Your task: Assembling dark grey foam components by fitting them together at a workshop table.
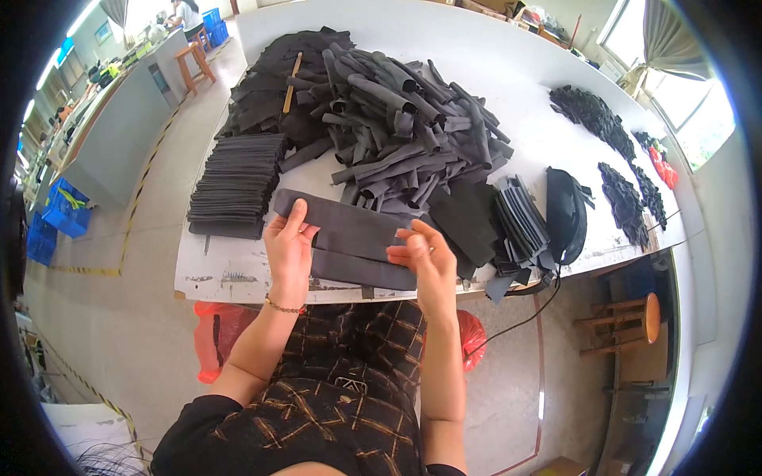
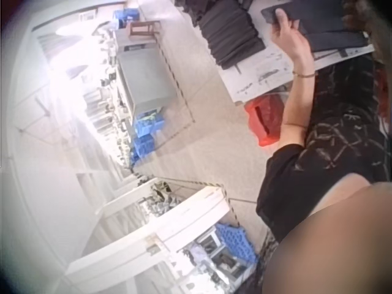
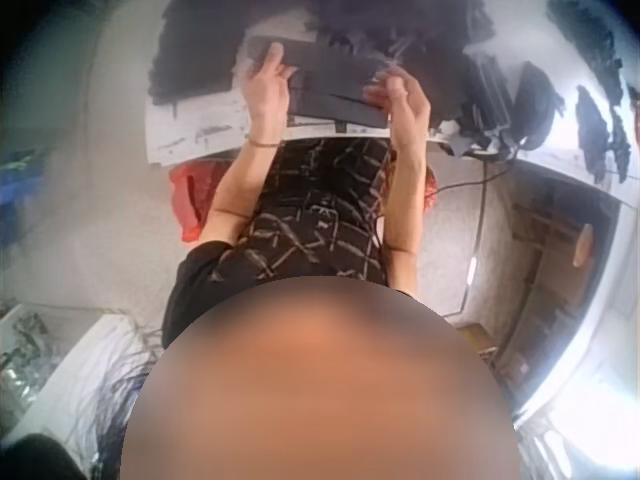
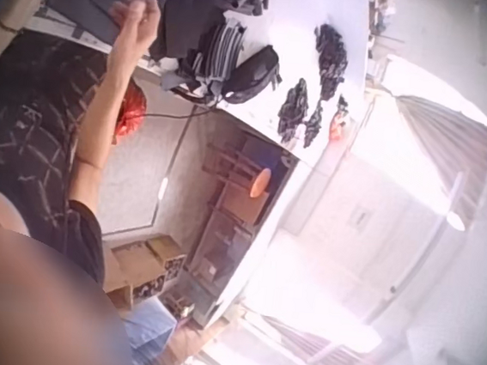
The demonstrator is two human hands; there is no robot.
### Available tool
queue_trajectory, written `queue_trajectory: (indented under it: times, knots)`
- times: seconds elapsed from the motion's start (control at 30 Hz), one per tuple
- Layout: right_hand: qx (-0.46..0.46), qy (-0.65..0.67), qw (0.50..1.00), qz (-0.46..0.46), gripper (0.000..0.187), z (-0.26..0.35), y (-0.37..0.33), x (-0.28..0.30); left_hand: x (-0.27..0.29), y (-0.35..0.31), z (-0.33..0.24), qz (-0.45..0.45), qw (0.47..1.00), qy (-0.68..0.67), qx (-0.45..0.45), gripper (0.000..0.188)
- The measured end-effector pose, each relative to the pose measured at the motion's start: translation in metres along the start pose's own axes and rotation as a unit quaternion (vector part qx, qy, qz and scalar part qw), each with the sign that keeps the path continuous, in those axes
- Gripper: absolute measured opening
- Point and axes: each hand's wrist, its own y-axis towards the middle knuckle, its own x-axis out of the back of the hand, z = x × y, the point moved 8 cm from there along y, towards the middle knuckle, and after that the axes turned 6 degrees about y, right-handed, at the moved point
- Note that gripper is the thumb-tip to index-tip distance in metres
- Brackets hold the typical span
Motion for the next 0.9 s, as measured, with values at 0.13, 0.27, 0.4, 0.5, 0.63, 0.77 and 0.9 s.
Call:
queue_trajectory:
  times: [0.13, 0.27, 0.4, 0.5, 0.63, 0.77, 0.9]
  knots:
    - [-0.003, -0.071, 0.997, 0.038, 0.021, -0.022, 0.006, -0.003, -0.006, -0.007, 0.010, -0.011, 1.000, 0.010, 0.025, 0.014]
    - [-0.010, -0.074, 0.996, 0.041, 0.015, -0.026, 0.000, -0.010, -0.040, -0.020, 0.024, 0.104, 0.975, -0.171, 0.092, 0.026]
    - [-0.010, -0.062, 0.997, 0.045, 0.016, -0.031, -0.005, -0.016, -0.058, -0.028, 0.048, 0.140, 0.949, -0.232, 0.162, 0.030]
    - [-0.014, -0.062, 0.997, 0.042, 0.017, -0.037, -0.006, -0.017, -0.062, -0.030, 0.046, 0.169, 0.950, -0.225, 0.134, 0.030]
    - [-0.010, -0.056, 0.998, 0.037, 0.019, -0.039, -0.006, -0.021, -0.061, -0.034, 0.045, 0.144, 0.961, -0.201, 0.128, 0.032]
    - [-0.016, -0.046, 0.998, 0.029, 0.021, -0.043, -0.007, -0.018, -0.059, -0.034, 0.048, 0.142, 0.960, -0.207, 0.121, 0.031]
    - [-0.001, -0.062, 0.998, 0.020, 0.023, -0.030, -0.009, -0.010, -0.053, -0.024, 0.047, 0.139, 0.956, -0.226, 0.123, 0.032]
